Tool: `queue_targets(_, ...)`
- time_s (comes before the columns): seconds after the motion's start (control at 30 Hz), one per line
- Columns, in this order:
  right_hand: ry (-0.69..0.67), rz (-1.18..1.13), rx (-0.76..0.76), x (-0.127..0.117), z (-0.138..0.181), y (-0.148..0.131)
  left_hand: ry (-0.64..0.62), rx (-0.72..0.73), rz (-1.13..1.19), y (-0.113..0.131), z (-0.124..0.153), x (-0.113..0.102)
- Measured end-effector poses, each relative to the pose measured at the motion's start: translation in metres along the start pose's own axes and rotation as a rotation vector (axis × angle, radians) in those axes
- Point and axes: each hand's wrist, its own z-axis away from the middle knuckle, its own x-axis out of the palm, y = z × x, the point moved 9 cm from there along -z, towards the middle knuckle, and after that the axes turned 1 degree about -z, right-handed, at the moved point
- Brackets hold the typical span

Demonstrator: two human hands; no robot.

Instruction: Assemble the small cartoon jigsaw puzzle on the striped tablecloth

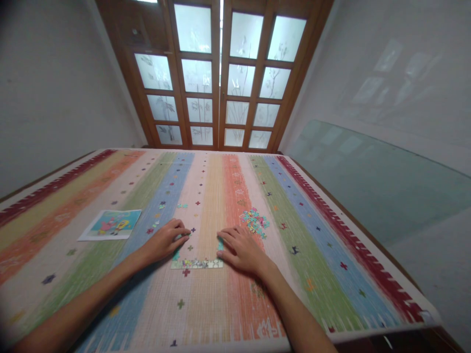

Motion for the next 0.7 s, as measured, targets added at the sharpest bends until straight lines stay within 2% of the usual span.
queue_targets(0.17,0.007,-0.008,-0.001,0.0,0.0,0.0,0.011,0.007,0.0,0.007,-0.008,0.007)
queue_targets(0.27,0.008,-0.007,-0.008,0.0,0.001,0.0,0.006,0.013,0.023,0.011,-0.012,0.003)
queue_targets(0.37,0.005,0.003,-0.01,-0.001,0.0,0.0,0.042,-0.025,0.053,0.003,-0.013,-0.018)
queue_targets(0.47,0.001,0.004,-0.01,-0.001,0.0,-0.001,0.153,-0.091,0.028,-0.018,-0.005,-0.055)
queue_targets(0.53,0.002,-0.002,-0.011,-0.001,0.0,-0.001,0.185,-0.118,0.003,-0.032,0.005,-0.075)
queue_targets(0.6,0.003,-0.009,-0.01,-0.001,0.0,-0.001,0.168,-0.149,-0.007,-0.045,0.019,-0.087)
queue_targets(0.7,0.006,-0.014,-0.005,0.0,0.001,0.0,0.08,-0.161,-0.03,-0.056,0.041,-0.09)
